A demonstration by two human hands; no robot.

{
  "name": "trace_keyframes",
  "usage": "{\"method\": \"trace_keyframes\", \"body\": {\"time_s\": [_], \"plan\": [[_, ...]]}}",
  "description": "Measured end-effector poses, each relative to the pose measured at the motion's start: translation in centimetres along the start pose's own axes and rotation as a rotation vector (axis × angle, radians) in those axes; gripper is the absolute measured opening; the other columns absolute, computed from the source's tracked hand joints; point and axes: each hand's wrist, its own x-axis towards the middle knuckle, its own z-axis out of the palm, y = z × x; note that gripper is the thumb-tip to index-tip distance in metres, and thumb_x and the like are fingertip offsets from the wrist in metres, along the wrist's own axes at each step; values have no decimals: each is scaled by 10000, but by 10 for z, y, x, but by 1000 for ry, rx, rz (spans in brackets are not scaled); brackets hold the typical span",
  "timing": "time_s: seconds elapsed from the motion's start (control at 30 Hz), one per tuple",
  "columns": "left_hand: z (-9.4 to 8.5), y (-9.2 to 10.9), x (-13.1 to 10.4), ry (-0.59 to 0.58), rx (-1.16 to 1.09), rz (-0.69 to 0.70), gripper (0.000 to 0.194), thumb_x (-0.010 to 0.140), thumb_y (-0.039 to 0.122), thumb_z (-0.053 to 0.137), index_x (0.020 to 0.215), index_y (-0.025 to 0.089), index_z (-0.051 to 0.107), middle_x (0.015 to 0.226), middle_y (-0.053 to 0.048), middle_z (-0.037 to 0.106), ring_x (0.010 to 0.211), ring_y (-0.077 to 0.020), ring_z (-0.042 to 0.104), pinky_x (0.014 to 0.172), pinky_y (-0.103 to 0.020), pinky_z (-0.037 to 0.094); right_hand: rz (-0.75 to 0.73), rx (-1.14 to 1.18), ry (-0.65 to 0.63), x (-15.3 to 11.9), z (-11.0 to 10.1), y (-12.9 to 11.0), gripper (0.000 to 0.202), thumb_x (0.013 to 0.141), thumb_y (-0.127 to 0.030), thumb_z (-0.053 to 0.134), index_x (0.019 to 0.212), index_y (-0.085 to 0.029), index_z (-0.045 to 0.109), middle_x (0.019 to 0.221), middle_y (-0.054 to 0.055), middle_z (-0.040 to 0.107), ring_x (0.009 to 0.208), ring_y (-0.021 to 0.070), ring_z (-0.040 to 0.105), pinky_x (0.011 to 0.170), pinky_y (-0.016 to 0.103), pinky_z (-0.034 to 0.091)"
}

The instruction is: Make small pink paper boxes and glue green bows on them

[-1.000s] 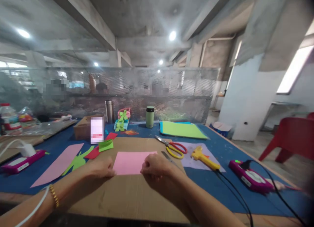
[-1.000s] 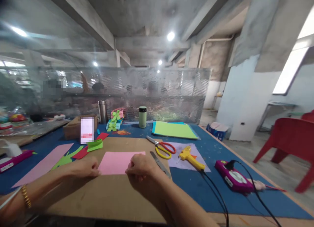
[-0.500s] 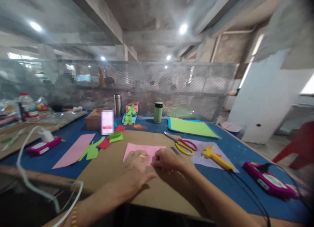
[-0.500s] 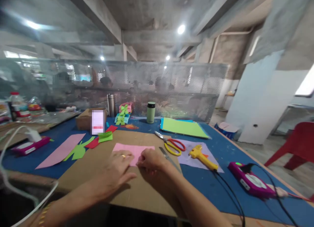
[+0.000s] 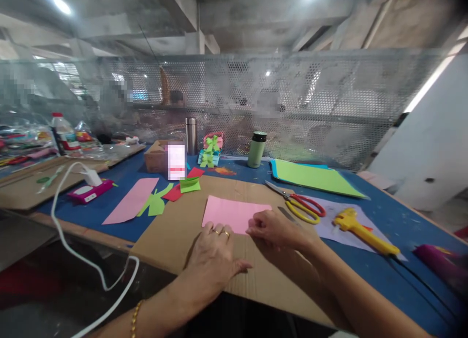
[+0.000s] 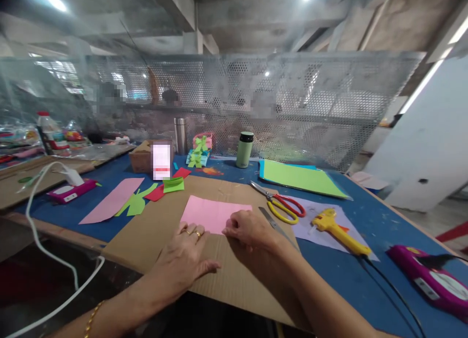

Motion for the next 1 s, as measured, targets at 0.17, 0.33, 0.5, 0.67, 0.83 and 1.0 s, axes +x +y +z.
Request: {"method": "trace_keyframes", "body": {"time_s": [0.17,0.33,0.5,0.67,0.83,1.0], "plan": [[-9,-37,-28,11,44,-80,480,924,552,562,1150,137,648,1084,-133,682,1014,-306,621,938,-525,423,-2,-34,-3,1,1,5,238,893,-381,548,772,-180,591,564,-14,640,398,88,560,458,190,373],[-14,-42,-26,60,180,-66,360,957,429,558,1087,112,671,1028,-152,695,974,-319,636,927,-536,425,-8,-19,-18,2,2,8,223,884,-371,554,772,-184,599,545,-20,627,399,86,554,444,186,359],[7,-5,9,77,7,184,727,910,612,547,1373,53,505,1357,-225,583,1282,-358,522,1068,-525,396,18,-5,-30,3,3,7,203,873,-331,525,768,-173,597,539,-15,612,409,99,567,446,187,386],[23,7,5,-69,-120,153,843,922,697,408,1507,91,363,1470,-238,490,1388,-363,440,1051,-531,458,15,-1,-42,1,1,3,158,853,-268,496,776,-171,594,544,-7,620,418,105,569,456,192,399],[29,0,-7,-13,-108,146,766,957,631,408,1519,112,366,1488,-217,479,1392,-347,443,1049,-509,484,-1,-80,39,-10,0,3,199,884,-275,490,765,-173,612,545,-6,622,442,99,554,495,203,369],[43,-4,-2,169,3,259,689,959,593,446,1408,74,510,1397,-216,575,1266,-337,579,974,-448,538,116,-354,210,-38,1,21,247,901,-329,550,740,-177,659,743,68,705,702,172,641,551,250,298]]}}
